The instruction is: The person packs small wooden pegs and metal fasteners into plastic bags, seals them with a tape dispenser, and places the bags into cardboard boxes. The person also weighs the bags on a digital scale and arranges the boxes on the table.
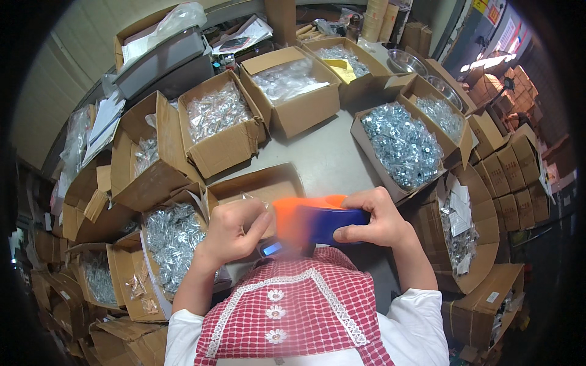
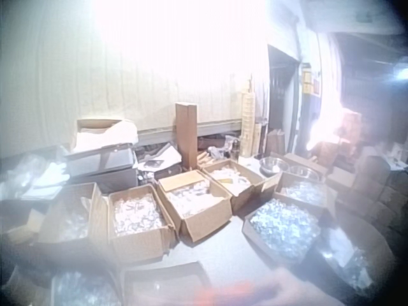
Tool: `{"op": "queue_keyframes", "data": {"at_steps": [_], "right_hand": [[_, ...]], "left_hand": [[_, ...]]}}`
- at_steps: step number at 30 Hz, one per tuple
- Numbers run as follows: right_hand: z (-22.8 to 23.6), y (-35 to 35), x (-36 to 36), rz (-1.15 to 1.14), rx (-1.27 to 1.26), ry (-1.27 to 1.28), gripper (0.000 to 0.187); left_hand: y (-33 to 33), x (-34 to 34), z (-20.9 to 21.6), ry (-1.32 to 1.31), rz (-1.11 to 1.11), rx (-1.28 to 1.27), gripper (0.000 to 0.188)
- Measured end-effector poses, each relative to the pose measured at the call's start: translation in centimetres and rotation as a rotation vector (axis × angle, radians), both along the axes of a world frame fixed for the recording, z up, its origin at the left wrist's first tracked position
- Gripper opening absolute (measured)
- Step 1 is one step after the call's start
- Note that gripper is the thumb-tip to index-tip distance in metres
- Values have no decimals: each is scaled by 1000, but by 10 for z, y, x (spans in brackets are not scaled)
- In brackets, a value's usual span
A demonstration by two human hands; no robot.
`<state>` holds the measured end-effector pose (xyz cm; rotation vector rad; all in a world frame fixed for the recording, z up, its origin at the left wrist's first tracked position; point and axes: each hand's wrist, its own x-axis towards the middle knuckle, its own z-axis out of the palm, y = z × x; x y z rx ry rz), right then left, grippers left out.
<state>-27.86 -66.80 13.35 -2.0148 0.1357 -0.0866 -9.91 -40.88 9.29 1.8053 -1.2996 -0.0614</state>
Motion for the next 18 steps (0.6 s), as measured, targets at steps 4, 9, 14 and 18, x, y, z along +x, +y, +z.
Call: {"op": "queue_keyframes", "data": {"at_steps": [4, 9, 14, 18], "right_hand": [[-1, 7, -2, 34, -169, -68, 44], [-36, 9, 20, -277, -415, -17, 48], [-46, -3, 16, -380, 242, -14, 40], [-54, 2, 24, -501, 191, -109, 37]], "left_hand": [[-3, -5, 11, -226, -47, -115, 11], [14, -36, 38, -297, -309, -288, 4], [5, -28, 22, 454, -9, -180, 10], [-12, -23, -2, 289, 45, -154, 10]]}}
